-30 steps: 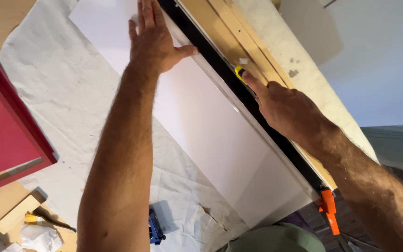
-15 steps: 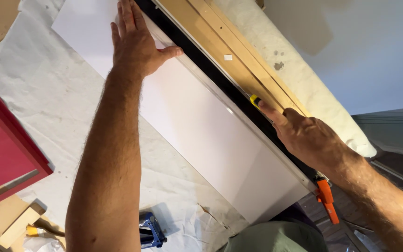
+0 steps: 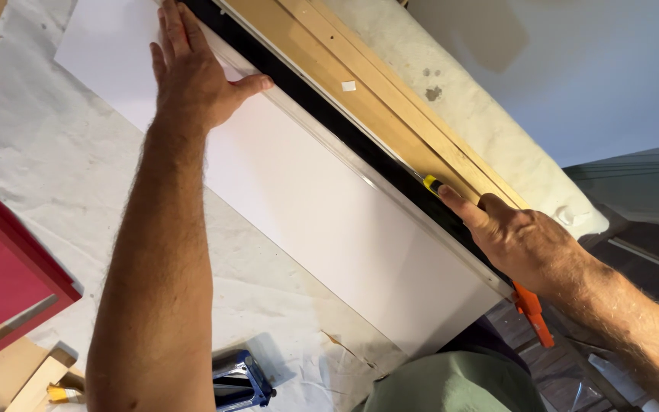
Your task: Cut a white board using a utility knife and a straight edge guide
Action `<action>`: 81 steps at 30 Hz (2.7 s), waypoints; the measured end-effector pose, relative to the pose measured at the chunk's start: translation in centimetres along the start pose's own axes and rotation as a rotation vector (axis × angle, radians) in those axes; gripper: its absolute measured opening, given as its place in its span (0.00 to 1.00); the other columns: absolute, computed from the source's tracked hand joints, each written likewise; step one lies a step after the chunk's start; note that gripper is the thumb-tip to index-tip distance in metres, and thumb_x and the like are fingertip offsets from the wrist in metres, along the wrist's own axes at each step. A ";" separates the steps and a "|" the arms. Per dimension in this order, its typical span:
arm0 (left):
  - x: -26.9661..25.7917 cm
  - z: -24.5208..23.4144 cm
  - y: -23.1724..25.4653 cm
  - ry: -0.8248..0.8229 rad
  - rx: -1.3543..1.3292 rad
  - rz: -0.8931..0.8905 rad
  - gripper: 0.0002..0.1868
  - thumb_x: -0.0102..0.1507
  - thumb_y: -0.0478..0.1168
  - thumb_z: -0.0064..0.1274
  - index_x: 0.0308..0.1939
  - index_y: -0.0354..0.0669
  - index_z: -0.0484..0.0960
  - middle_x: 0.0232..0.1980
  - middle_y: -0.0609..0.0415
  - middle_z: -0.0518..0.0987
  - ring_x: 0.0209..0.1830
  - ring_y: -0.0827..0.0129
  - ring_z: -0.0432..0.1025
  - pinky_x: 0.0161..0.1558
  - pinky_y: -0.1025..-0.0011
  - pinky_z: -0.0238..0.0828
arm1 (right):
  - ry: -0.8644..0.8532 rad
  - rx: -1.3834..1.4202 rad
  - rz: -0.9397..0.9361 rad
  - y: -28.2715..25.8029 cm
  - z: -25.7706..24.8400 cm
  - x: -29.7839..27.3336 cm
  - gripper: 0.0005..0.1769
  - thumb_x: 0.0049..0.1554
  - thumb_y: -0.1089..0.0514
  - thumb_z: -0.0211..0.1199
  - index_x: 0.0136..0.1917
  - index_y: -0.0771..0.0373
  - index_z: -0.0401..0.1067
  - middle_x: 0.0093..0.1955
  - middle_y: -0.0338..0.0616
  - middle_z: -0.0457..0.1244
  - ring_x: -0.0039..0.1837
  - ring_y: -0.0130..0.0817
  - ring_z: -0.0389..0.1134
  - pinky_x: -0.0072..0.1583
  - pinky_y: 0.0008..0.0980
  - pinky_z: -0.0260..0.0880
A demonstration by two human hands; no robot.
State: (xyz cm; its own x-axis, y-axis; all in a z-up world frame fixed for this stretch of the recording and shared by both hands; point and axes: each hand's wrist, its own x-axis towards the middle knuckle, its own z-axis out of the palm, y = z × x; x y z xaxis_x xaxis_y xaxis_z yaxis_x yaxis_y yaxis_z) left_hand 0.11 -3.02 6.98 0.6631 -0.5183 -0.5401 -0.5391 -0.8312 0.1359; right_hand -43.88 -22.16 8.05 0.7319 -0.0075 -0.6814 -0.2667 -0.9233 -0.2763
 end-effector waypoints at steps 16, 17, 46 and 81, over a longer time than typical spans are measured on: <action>-0.5 -0.2 0.5 0.010 -0.007 -0.023 0.71 0.66 0.71 0.64 0.79 0.31 0.26 0.85 0.42 0.25 0.87 0.58 0.24 0.83 0.48 0.23 | 0.256 -0.779 -0.247 2.1 3.6 -5.0 0.35 0.57 0.71 0.46 0.78 0.67 0.47 0.77 0.55 0.49 0.23 0.18 0.46 0.26 0.20 0.58; -0.4 0.0 0.3 0.028 -0.009 -0.011 0.71 0.67 0.71 0.65 0.79 0.30 0.26 0.85 0.41 0.26 0.87 0.57 0.25 0.83 0.46 0.25 | 0.166 -0.740 -0.173 2.0 3.7 -5.2 0.46 0.60 0.62 0.46 0.86 0.61 0.31 0.67 0.55 0.59 0.22 0.12 0.47 0.28 0.18 0.62; -1.3 -0.6 1.4 -0.010 0.010 -0.031 0.67 0.70 0.68 0.63 0.80 0.28 0.28 0.84 0.42 0.27 0.87 0.61 0.23 0.85 0.51 0.23 | -0.390 -0.712 -0.262 3.1 5.9 -12.5 0.37 0.52 0.81 0.46 0.75 0.72 0.53 0.87 0.68 0.18 0.70 0.49 0.54 0.37 0.22 0.79; -1.8 -0.9 1.9 -0.029 0.014 -0.045 0.66 0.70 0.69 0.59 0.80 0.27 0.28 0.84 0.43 0.25 0.89 0.62 0.24 0.87 0.55 0.23 | -0.304 -0.350 0.074 4.7 8.7 -18.7 0.55 0.54 0.55 0.49 0.87 0.52 0.24 0.48 0.35 0.56 0.25 0.28 0.60 0.29 0.30 0.72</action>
State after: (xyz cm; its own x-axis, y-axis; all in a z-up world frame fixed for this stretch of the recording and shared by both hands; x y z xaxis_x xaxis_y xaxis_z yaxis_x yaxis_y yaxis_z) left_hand -1.67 -3.86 8.95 0.6714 -0.4743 -0.5694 -0.5165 -0.8505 0.0995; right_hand -64.27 -22.97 13.55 0.4880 -0.0137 -0.8728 -0.0452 -0.9989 -0.0096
